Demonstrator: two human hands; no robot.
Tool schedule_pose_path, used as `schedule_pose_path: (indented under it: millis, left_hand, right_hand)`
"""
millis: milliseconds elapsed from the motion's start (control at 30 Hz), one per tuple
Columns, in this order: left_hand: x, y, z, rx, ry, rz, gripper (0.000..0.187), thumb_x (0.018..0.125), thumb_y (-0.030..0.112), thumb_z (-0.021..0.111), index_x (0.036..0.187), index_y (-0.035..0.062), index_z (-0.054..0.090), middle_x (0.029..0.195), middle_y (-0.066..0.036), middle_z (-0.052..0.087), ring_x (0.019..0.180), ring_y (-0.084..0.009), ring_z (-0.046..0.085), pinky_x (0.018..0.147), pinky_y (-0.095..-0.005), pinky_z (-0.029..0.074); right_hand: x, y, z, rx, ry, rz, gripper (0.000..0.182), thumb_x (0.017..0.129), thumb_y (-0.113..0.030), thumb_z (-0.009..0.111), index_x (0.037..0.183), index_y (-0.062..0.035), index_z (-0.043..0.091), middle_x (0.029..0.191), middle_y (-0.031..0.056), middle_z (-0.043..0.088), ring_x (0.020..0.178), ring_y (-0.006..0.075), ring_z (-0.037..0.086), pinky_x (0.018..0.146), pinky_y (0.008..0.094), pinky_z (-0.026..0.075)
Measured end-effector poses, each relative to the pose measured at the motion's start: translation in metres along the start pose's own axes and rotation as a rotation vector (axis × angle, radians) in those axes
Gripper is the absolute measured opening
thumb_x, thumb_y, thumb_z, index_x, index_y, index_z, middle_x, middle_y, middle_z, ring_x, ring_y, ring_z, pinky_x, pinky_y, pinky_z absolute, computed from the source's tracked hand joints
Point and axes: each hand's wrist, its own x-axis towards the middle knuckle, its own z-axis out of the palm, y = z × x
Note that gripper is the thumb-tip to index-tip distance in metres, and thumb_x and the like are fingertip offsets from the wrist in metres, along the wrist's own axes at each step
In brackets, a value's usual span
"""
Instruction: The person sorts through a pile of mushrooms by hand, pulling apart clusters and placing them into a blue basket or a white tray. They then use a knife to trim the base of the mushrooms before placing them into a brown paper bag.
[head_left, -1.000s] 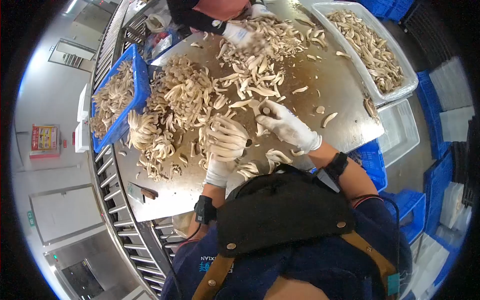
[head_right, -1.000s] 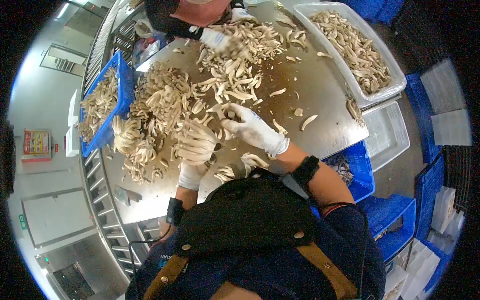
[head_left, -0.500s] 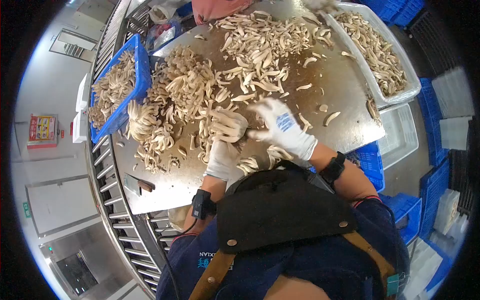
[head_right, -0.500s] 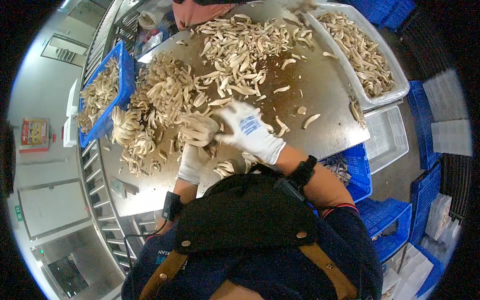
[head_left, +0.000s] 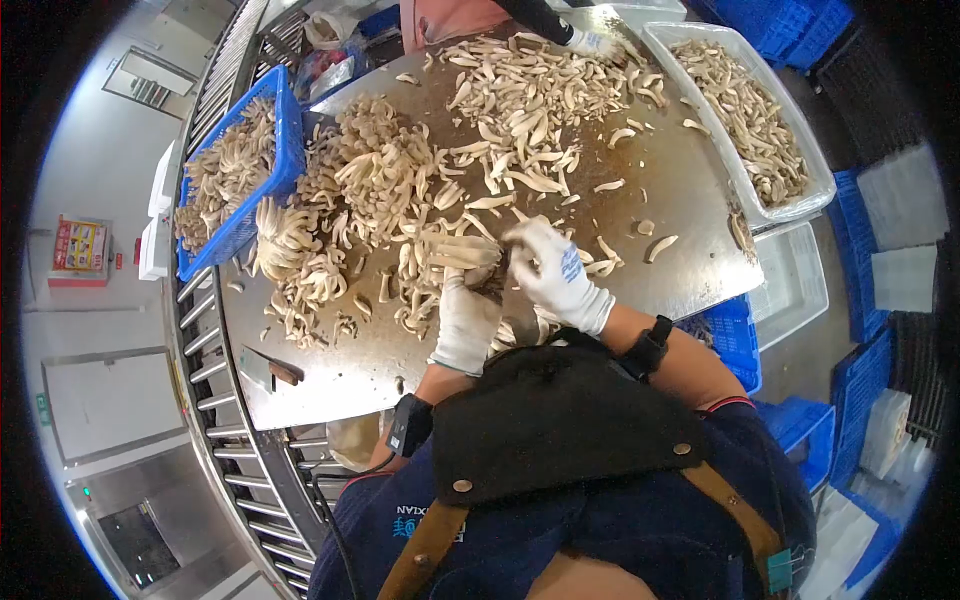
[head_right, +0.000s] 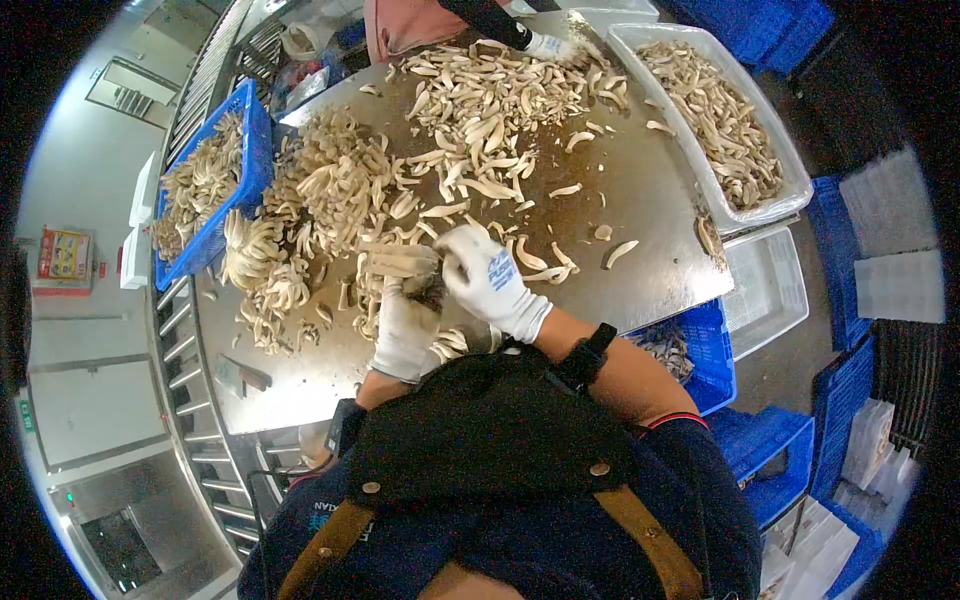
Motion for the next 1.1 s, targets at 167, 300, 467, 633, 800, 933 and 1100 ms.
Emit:
schedule_pose_path:
  millis: [167,300,467,633,800,933,1100]
  left_hand:
    - [-0.002,-0.003,0.0,-0.076,0.06,-0.138,0.033,0.101,0.038,0.048,0.111,0.009,0.06,0.106,-0.005,0.064,0.1,-0.0167,0.06,0.093,-0.0311,0.048]
    - [0.001,0.011,0.002,-0.03,0.002,0.009,0.03,0.102,0.035,0.047,0.112,0.0105,0.059,0.105,-0.005,0.063,0.099,-0.0174,0.06,0.088,-0.0319,0.05]
    - [0.009,-0.007,-0.014,0.086,-0.002,0.059,0.03,0.104,0.032,0.041,0.119,0.0098,0.055,0.11,-0.005,0.062,0.101,-0.0183,0.06,0.092,-0.0342,0.049]
    - [0.009,0.016,-0.001,-0.041,0.07,-0.055,0.033,0.103,0.035,0.043,0.118,0.0092,0.057,0.11,-0.007,0.063,0.104,-0.02,0.059,0.092,-0.0366,0.049]
    - [0.006,0.004,0.007,-0.01,0.098,-0.029,0.032,0.102,0.036,0.045,0.115,0.0102,0.059,0.109,-0.007,0.064,0.101,-0.0209,0.06,0.09,-0.0364,0.05]
    - [0.015,0.012,-0.01,-0.124,0.07,-0.042,0.032,0.098,0.039,0.053,0.111,0.0112,0.062,0.108,-0.006,0.065,0.099,-0.0207,0.061,0.093,-0.0365,0.05]
    - [0.009,0.002,-0.009,0.434,0.034,0.224,0.024,0.098,0.025,0.053,0.11,0.0063,0.06,0.111,-0.011,0.062,0.094,-0.0231,0.062,0.087,-0.037,0.052]
  right_hand:
    - [0.017,-0.012,0.002,-0.171,-0.295,-0.138,0.023,0.079,-0.009,0.061,0.101,-0.0017,0.061,0.091,0.0138,0.058,0.086,0.0284,0.059,0.08,0.0373,0.047]
    - [0.022,-0.003,-0.015,0.096,-0.381,0.297,0.028,0.08,-0.018,0.069,0.101,-0.0023,0.061,0.096,0.0116,0.056,0.084,0.0262,0.06,0.078,0.0366,0.047]
    - [0.026,-0.017,0.01,-0.166,-0.368,-0.082,0.022,0.084,-0.019,0.064,0.102,-0.0058,0.064,0.097,0.0126,0.056,0.095,0.0279,0.056,0.084,0.0373,0.045]
    - [0.022,-0.001,0.004,0.325,-0.349,0.312,0.023,0.083,-0.019,0.064,0.1,-0.0041,0.06,0.094,0.0121,0.057,0.089,0.0291,0.056,0.079,0.039,0.046]
    - [0.028,0.003,0.016,-0.284,-0.211,-0.144,0.019,0.087,-0.016,0.059,0.099,-0.0022,0.056,0.085,0.004,0.054,0.078,0.0137,0.051,0.072,0.0317,0.046]
    - [0.029,0.015,-0.001,0.229,-0.374,0.239,0.023,0.086,-0.021,0.062,0.099,-0.0017,0.058,0.089,0.0085,0.056,0.081,0.0221,0.056,0.075,0.0358,0.048]
    - [0.034,0.0,0.009,-0.096,-0.352,0.117,0.022,0.085,-0.018,0.063,0.099,-0.0017,0.058,0.11,0.0149,0.054,0.102,0.0265,0.053,0.09,0.0393,0.044]
